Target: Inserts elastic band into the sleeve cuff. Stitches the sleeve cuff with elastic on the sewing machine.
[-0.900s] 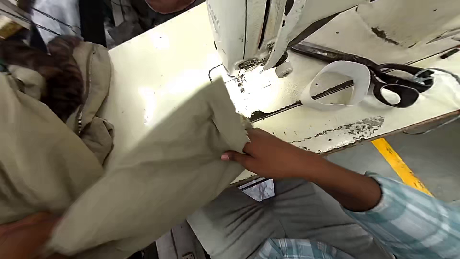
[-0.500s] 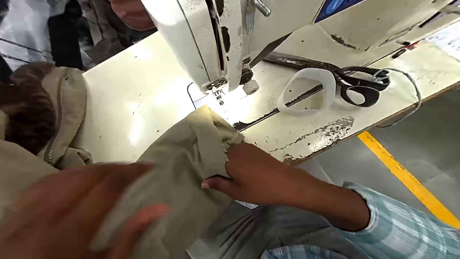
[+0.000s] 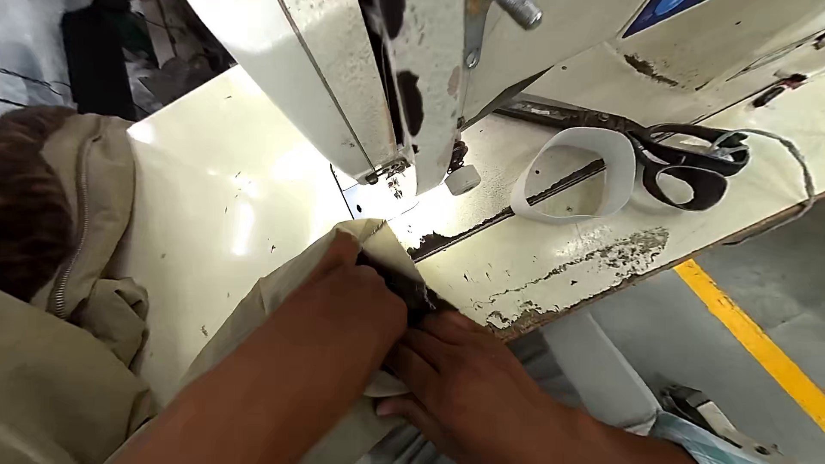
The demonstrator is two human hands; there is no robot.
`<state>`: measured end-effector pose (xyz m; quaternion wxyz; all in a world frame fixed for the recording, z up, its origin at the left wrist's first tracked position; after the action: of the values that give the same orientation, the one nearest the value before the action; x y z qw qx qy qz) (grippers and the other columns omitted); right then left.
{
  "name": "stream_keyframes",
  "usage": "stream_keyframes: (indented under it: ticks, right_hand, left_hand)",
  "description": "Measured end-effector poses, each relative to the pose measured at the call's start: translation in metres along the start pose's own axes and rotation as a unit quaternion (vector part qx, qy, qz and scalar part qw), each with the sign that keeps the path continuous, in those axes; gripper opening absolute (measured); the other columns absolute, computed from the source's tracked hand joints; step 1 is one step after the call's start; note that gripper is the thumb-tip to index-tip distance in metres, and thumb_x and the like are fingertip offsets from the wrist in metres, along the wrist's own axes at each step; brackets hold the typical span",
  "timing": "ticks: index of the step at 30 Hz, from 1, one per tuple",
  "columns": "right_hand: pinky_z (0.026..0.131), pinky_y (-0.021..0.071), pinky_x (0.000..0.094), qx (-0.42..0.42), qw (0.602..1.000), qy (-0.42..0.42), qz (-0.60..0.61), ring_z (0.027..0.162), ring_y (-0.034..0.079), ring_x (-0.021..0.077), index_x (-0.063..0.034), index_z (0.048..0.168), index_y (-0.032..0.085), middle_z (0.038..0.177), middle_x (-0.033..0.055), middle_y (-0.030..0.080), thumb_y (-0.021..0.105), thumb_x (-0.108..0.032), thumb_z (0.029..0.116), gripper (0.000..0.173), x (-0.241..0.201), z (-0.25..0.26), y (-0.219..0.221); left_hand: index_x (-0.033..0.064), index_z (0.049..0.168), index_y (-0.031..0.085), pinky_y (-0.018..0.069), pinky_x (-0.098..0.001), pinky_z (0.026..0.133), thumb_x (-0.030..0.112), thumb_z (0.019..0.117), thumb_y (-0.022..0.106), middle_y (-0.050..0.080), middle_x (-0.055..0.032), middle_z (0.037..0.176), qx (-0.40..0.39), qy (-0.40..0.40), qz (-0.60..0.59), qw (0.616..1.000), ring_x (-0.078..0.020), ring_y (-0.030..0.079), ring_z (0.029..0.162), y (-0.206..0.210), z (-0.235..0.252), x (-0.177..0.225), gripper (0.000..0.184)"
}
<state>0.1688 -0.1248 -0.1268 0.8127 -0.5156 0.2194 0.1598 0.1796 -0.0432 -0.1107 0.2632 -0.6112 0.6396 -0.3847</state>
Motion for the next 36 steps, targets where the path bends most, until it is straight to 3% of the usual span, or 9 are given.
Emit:
stream_keyframes:
  ticks: [7,10,14,18,21,23,25,28,36]
  right_hand:
    - [0.084,0.0440,0.0409,-0.026,0.999,-0.003,0.038,0.078,0.060,0.0225,-0.0162,0.081,0.067,0.072,0.0003,0.061,0.053,-0.051,0.1034,0.044,-0.015,0.008,-0.023]
    - [0.082,0.0383,0.0380,-0.017,0.995,-0.052,0.085,0.080,0.053,0.0203,-0.0184,0.065,0.055,0.068,-0.0008,0.050,0.057,-0.052,0.1021,0.050,0.009,-0.008,-0.049]
    - [0.086,0.0391,0.0405,-0.048,0.998,0.046,-0.024,0.090,0.057,0.0170,-0.0226,0.058,0.059,0.067,-0.0067,0.054,0.049,-0.079,0.0903,0.066,0.057,-0.036,-0.031]
    - [0.085,0.0406,0.0424,-0.010,0.993,0.105,-0.059,0.088,0.060,0.0164,-0.0223,0.065,0.063,0.069,-0.0067,0.059,0.036,-0.070,0.1010,0.066,0.056,-0.028,-0.047]
    - [0.068,0.0389,0.0350,0.024,0.985,0.139,-0.103,0.071,0.055,0.0117,-0.0211,0.077,0.068,0.074,-0.0067,0.058,0.044,-0.052,0.1047,0.048,0.056,-0.010,-0.060]
    - [0.066,0.0391,0.0359,-0.010,0.978,0.155,-0.138,0.071,0.055,0.0151,-0.0198,0.088,0.073,0.076,-0.0045,0.059,0.048,-0.060,0.0996,0.049,0.059,-0.003,-0.053]
    - [0.065,0.0414,0.0365,-0.039,0.976,0.154,-0.149,0.073,0.057,0.0172,-0.0186,0.088,0.073,0.076,-0.0037,0.059,0.058,-0.060,0.0926,0.045,0.060,-0.001,-0.042]
    - [0.065,0.0392,0.0346,-0.046,0.977,0.163,-0.130,0.072,0.055,0.0144,-0.0219,0.081,0.070,0.073,-0.0069,0.057,0.065,-0.058,0.0883,0.037,0.064,-0.002,-0.035]
    - [0.059,0.0391,0.0322,-0.038,0.981,0.156,-0.105,0.067,0.056,0.0119,-0.0222,0.071,0.068,0.068,-0.0082,0.058,0.064,-0.043,0.0915,0.029,0.068,-0.005,-0.028]
  left_hand:
    - [0.0192,0.085,0.076,0.0345,-0.0459,0.108,0.026,0.0857,0.081,0.068,0.0028,0.081,-0.163,-0.058,-0.036,0.984,-0.0145,0.064,0.087,0.010,0.031,-0.025,0.009]
    - [0.0175,0.086,0.075,0.0266,-0.0544,0.118,0.028,0.0835,0.082,0.070,0.0015,0.085,-0.119,-0.103,-0.006,0.988,-0.0189,0.067,0.094,0.006,0.031,-0.021,0.013]
    - [0.0133,0.083,0.074,0.0041,-0.0659,0.124,0.038,0.0823,0.085,0.071,-0.0013,0.081,-0.088,-0.140,0.021,0.986,-0.0231,0.069,0.094,0.007,0.026,-0.015,0.027]
    - [0.0153,0.082,0.077,0.0253,-0.0647,0.122,0.032,0.0861,0.081,0.073,-0.0007,0.079,0.127,-0.055,0.056,0.989,-0.0211,0.073,0.086,-0.004,0.006,-0.008,0.017]
    - [0.0192,0.086,0.076,0.0420,-0.0585,0.112,0.024,0.0845,0.081,0.074,0.0032,0.087,0.180,-0.048,0.065,0.980,-0.0173,0.073,0.086,-0.013,0.000,-0.010,0.007]
    - [0.0194,0.101,0.075,0.0484,-0.0524,0.099,0.025,0.0753,0.089,0.073,0.0041,0.104,0.182,-0.047,0.083,0.979,-0.0173,0.071,0.093,-0.018,0.005,-0.008,0.030]
    - [0.0194,0.116,0.073,0.0483,-0.0505,0.096,0.028,0.0676,0.094,0.072,0.0035,0.118,0.143,-0.060,0.097,0.983,-0.0192,0.069,0.107,-0.018,0.013,-0.008,0.053]
    - [0.0183,0.117,0.072,0.0433,-0.0473,0.096,0.032,0.0732,0.090,0.070,0.0002,0.118,0.028,-0.081,0.099,0.991,-0.0219,0.061,0.116,-0.006,0.026,-0.011,0.049]
    - [0.0201,0.085,0.076,0.0369,-0.0472,0.094,0.035,0.0763,0.088,0.072,0.0037,0.107,-0.066,-0.093,0.127,0.985,-0.0227,0.058,0.113,-0.008,0.052,-0.019,0.021]
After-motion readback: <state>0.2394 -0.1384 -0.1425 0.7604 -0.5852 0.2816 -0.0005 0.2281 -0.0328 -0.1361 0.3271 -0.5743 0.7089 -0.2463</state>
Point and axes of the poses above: each hand's wrist, its own z-axis towards the middle knuckle, its own y-axis out of the palm, x = y × z, the point moved 9 cm from there along z, towards the middle knuckle
